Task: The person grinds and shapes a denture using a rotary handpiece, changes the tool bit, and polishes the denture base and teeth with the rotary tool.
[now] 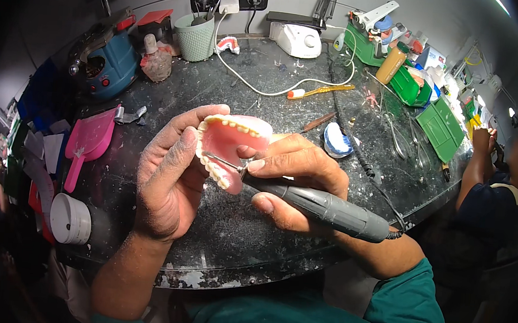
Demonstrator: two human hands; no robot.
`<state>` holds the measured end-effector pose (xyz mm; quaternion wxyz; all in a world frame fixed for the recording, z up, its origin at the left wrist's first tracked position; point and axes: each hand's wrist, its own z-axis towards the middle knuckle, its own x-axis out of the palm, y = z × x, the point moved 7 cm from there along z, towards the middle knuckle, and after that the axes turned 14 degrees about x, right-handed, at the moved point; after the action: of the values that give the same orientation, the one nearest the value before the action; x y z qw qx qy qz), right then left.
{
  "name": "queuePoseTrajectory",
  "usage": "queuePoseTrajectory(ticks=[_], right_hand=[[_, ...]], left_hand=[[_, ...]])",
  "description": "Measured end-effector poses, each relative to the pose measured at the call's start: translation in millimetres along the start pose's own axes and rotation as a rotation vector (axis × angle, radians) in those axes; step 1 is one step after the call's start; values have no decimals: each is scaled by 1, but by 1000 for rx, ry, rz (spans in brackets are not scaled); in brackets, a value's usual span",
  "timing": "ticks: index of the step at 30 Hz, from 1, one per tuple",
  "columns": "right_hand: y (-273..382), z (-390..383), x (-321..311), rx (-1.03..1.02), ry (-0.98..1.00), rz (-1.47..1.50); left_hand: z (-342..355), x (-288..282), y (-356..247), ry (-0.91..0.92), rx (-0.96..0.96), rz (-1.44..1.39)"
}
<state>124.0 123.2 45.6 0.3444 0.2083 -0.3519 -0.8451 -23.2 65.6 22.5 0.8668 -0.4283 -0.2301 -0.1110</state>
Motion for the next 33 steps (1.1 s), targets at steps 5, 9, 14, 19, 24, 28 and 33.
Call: queuePoseTrajectory(ticks=[5, 9, 14, 19, 24, 28, 33], right_hand=[[-3, -1, 0, 13, 7, 5], [-2, -1, -1, 41, 12, -15], [-5, -1, -1, 35, 8, -5], [-2, -1, -1, 34, 24, -19], [-5, -2, -1, 40, 11, 6], [-2, 0, -2, 41, 40, -5], [-5, -1, -1, 27, 16, 44]], left_hand=[[1, -1, 0, 5, -2, 8], [0, 0, 0, -16, -8, -17], [1, 2, 0, 23, -3, -50], [1, 1, 0, 17, -8, -38], [2, 3, -2, 39, 0, -55], [0, 0, -1, -20, -17, -5], [0, -1, -1, -9, -12, -19]])
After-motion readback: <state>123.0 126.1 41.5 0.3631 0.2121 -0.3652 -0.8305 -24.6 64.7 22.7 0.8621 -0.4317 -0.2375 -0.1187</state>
